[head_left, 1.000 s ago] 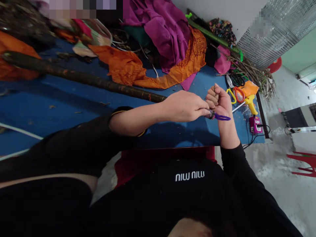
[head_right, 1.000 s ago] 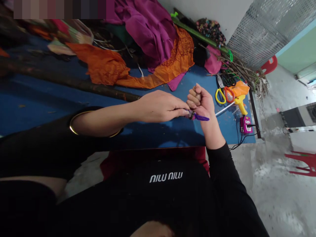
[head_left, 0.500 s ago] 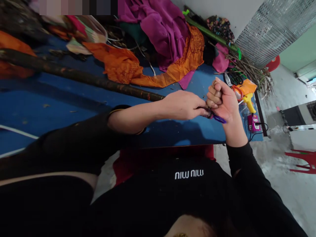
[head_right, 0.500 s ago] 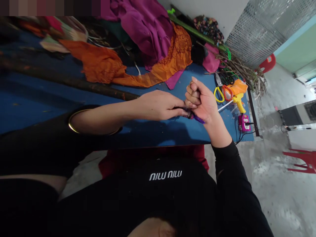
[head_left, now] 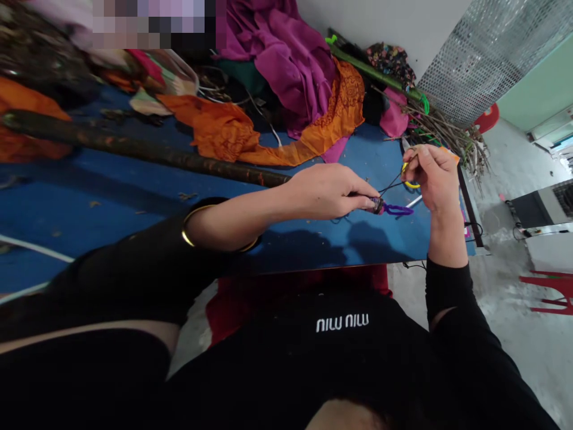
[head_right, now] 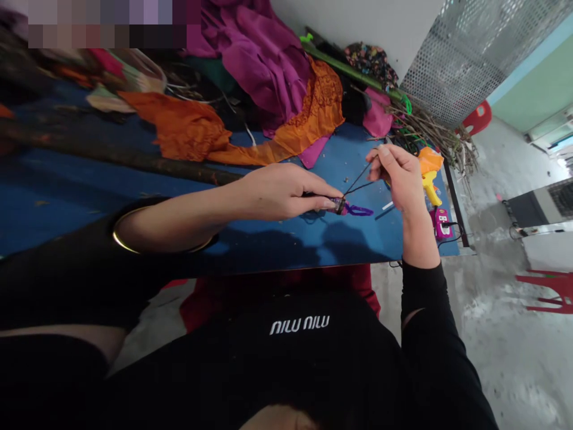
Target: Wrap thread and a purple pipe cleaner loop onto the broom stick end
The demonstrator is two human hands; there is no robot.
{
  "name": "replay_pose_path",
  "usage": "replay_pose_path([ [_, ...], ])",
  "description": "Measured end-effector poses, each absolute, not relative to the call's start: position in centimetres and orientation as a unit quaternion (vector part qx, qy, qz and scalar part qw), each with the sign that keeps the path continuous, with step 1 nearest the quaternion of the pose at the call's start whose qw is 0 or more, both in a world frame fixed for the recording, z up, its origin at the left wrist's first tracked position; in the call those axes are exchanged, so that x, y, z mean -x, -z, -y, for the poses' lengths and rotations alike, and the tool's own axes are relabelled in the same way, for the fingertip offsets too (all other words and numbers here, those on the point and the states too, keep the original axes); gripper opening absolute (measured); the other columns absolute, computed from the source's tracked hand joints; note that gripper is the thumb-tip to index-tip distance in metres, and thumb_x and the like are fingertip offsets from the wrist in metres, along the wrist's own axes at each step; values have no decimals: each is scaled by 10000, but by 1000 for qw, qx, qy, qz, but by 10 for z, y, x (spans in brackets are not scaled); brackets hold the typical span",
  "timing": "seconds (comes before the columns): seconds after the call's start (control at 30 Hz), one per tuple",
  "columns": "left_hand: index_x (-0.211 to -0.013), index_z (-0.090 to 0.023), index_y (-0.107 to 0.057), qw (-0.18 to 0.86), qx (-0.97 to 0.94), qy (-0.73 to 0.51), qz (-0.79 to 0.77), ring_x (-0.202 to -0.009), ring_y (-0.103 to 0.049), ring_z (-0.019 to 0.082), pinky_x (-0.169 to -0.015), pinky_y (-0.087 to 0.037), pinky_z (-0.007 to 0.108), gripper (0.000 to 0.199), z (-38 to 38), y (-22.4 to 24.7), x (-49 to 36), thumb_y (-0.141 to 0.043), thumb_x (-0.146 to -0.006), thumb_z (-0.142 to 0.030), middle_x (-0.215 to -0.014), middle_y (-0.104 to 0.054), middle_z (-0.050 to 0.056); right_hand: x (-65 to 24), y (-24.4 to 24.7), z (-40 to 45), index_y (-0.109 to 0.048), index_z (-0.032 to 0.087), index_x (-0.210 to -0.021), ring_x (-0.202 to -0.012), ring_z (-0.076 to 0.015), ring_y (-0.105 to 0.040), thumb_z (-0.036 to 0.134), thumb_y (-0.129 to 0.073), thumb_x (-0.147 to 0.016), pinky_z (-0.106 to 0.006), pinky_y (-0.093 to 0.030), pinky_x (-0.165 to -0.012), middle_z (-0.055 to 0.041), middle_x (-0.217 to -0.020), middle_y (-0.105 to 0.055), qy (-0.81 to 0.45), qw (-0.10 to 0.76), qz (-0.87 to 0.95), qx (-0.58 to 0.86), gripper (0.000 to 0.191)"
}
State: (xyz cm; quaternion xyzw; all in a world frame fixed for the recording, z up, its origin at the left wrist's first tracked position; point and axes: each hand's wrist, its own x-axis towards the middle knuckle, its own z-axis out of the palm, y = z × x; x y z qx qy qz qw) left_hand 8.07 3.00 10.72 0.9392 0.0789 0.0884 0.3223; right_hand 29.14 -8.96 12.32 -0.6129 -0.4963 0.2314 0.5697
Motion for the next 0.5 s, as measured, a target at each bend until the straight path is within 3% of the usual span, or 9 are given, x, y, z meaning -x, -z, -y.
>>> replay_pose_path([
  [0.13, -1253, -348, -816, 286, -949, -92, -97, -1074, -764, 197, -773, -467, 242, 360, -30, -110, -82, -563, -1004, -409, -1183, -844, 1, -297, -139, 103, -708, 232, -799, -450, -41, -465, 575, -651, -980, -254, -375, -429, 29, -749, -653, -159, 537, 549, 620, 392],
  [0.33, -1262, -346, -804, 233, -954, -146, -118, -988, -745, 186, -702, -430, 254, 346, -27, -106, -85, -562, -1019, -391, -1084, -839, 5, -250, -149, 136, -667, 256, -796, -721, -167, -639, 556, -414, -1100, -357, -539, -687, -38, -776, -668, 100, 391, 654, 640, 497],
  [0.5, -1265, -343, -801, 218, -955, -157, -128, -1001, -740, 200, -707, -422, 271, 360, -26, -107, -84, -532, -1034, -405, -1090, -826, 15, -221, -125, 155, -678, 230, -814, -595, -123, -572, 381, -445, -1113, -287, -471, -552, -21, -679, -654, 219, 305, 730, 571, 408],
])
